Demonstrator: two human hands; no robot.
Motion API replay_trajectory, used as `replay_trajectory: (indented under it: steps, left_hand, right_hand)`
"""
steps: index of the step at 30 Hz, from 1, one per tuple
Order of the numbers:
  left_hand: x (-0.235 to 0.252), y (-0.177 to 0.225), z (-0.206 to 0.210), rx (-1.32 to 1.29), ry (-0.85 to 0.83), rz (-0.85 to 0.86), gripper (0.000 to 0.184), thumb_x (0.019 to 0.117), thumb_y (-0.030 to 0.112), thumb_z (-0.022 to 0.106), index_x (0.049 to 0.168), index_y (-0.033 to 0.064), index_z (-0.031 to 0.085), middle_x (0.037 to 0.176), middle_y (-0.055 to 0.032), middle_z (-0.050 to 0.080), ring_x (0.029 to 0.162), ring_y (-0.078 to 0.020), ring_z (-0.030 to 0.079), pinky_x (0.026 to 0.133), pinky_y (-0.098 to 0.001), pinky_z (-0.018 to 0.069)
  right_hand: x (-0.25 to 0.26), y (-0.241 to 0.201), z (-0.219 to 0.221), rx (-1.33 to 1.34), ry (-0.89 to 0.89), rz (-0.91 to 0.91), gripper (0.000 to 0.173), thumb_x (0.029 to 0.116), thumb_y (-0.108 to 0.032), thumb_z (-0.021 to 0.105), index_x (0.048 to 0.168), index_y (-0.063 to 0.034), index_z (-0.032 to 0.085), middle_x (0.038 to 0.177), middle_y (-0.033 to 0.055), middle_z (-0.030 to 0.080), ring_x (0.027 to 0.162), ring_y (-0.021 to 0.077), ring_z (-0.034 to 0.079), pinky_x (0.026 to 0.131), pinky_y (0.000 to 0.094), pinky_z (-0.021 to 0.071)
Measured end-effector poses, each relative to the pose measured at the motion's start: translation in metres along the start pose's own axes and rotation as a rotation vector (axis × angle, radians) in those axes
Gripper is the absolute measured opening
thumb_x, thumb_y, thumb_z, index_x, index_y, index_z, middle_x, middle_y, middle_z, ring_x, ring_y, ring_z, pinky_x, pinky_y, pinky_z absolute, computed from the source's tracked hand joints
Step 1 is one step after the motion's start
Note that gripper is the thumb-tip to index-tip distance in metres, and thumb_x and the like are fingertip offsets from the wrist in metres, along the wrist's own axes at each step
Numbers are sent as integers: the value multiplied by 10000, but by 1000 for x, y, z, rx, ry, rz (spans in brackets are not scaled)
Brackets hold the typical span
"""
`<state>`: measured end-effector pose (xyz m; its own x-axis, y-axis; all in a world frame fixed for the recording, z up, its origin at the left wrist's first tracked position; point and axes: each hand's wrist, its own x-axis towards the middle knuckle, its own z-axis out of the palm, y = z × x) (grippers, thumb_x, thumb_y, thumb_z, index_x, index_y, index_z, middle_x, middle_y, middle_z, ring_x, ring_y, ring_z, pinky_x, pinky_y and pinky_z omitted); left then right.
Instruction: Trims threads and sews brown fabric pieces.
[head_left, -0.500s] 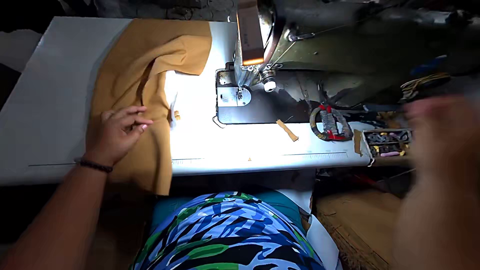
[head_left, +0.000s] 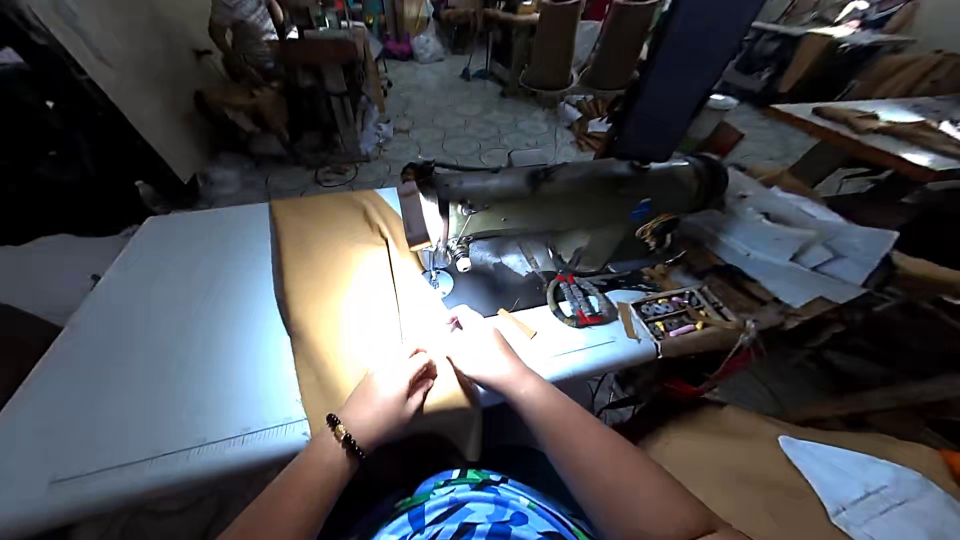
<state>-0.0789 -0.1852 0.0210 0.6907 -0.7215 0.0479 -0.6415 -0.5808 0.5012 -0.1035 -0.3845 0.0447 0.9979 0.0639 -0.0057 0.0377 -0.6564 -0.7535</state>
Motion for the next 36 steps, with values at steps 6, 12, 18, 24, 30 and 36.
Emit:
replay_trajectory:
  steps: [6, 12, 18, 24, 30, 36]
  left_hand:
    - [7, 0, -7, -152, -57, -150, 544, 927, 257, 668, 1378, -10, 524, 1236, -165, 662, 1098, -270, 649, 970, -451, 515]
    - [11, -3, -14, -131, -208, -92, 690, 958, 220, 617, 1593, 133, 360, 1446, -147, 570, 1322, -284, 549, 1120, -457, 425]
    - [46, 27, -37, 71, -479, -230, 910, 881, 161, 744, 1634, 146, 234, 1494, -197, 477, 1377, -366, 456, 1116, -542, 380]
    - [69, 25, -41, 129, -545, -285, 1000, 791, 188, 876, 1607, 147, 300, 1554, -261, 366, 1406, -424, 397, 1108, -569, 375]
    - [36, 9, -30, -233, -443, -216, 452, 947, 87, 679, 1366, -15, 542, 1273, -207, 621, 1177, -264, 594, 1037, -420, 453]
    - [-5, -18, 4, 26, 40, 180, 273, 981, 214, 618, 1183, 69, 731, 1345, -149, 657, 1209, -299, 660, 995, -477, 547]
  right_hand:
    - [-21, 0, 32, -284, 8, -299, 352, 1031, -100, 485, 1334, 14, 624, 1248, 201, 685, 1188, 310, 666, 1018, 464, 531]
    - [-29, 52, -71, -247, 323, 76, 314, 1054, -155, 503, 1273, -8, 673, 1198, 193, 710, 1137, 315, 682, 1012, 489, 522]
    - [-31, 55, -60, -225, 220, 138, 374, 1036, -253, 552, 1327, -34, 639, 1274, 184, 668, 1184, 283, 646, 1038, 425, 506]
    - [-34, 16, 3, 175, 63, -77, 401, 878, -153, 709, 1210, 56, 626, 1052, 160, 665, 883, 157, 636, 784, 279, 530]
    - [-44, 9, 16, -156, -131, -428, 262, 942, -15, 613, 1193, 48, 656, 1174, 231, 678, 1112, 353, 675, 963, 491, 543]
    - [-31, 65, -90, -398, 365, 165, 289, 1025, -155, 553, 1217, -7, 710, 1273, 232, 666, 1233, 391, 618, 1061, 528, 481]
